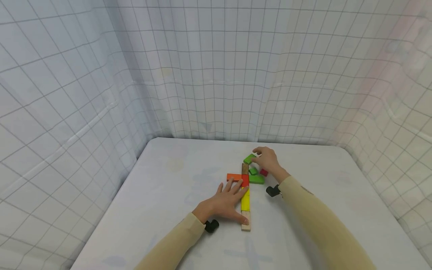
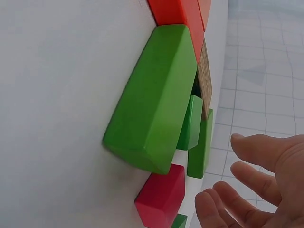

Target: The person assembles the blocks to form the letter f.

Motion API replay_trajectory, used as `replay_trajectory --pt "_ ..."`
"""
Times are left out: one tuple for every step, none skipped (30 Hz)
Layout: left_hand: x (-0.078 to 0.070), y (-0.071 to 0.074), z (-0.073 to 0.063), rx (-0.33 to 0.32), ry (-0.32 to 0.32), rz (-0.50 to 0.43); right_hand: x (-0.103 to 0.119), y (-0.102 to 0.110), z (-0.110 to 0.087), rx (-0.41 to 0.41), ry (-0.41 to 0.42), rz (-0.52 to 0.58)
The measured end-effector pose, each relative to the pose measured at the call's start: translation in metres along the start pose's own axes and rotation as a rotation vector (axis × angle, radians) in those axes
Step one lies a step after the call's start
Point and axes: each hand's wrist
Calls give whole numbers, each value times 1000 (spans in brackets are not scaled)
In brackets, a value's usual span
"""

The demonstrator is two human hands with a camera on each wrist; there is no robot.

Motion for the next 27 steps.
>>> replay_trajectory --pt "0 0 0 -1 -1 -1 0 1 -2 5 3 0" --pt "1 0 0 0 -2 -2 0 2 -4 11 5 0" --pt "1 -1 1 1 -2 -2 0 3 -5 19 5 2" --pt "1 -1 1 1 -1 -3 0 4 -7 28 5 2" --pt "1 -1 1 1 -1 -5 0 5 -9 37 10 1" --pt "1 -1 1 0 -1 -4 0 6 -10 45 13 -1" --pt "1 -1 1 0 -2 -4 0 7 -12 51 16 -2" --pt "1 -1 1 -1 -2 -5 0 7 -13 55 18 -5" --pt "2 -1 1 -2 -2 -3 0 8 -15 58 19 -4" --pt "2 -2 1 -2 -2 -3 0 8 -16 63 21 -7" --pt "2 -2 1 -3 -3 -1 0 8 -17 65 22 -7" --pt "2 -2 1 -3 -4 -1 1 9 -19 68 17 -6" --pt "2 -1 1 -3 -5 0 1 8 -20 72 17 -6" --pt "2 -1 1 -4 -6 1 1 8 -21 77 13 -3" --pt "2 -1 1 -4 -7 2 2 8 -22 83 14 1" --pt "2 -1 1 -4 -8 0 2 7 -23 88 13 5" --pt "2 0 0 -4 -9 0 2 7 -24 91 12 5" --pt "2 0 0 -3 -11 -1 1 6 -25 95 12 6" --pt "2 0 0 -3 -12 -2 1 6 -26 97 15 5" --pt "2 0 0 -2 -12 -3 0 5 -27 101 18 2" --pt "2 0 0 -1 -13 -6 0 4 -27 103 24 1" --pt "3 0 0 0 -14 -8 -1 4 -28 104 28 -3" --pt "3 0 0 0 -14 -9 -2 3 -29 107 34 -8" --pt "2 0 0 -1 -14 -10 -2 3 -29 110 41 -9" --pt "2 0 -1 -1 -14 -11 -3 2 -30 113 45 -12" --pt "2 0 -1 -1 -14 -11 -4 2 -31 117 49 -13" --pt "2 -1 -1 -1 -15 -11 -4 2 -31 120 50 -12"
Point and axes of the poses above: each hand's wrist, its own z-axis towards the middle knuckle, its own y-axis out of the back of the hand, x = y × z, and after that the axes turned 9 degrees about y, right-handed
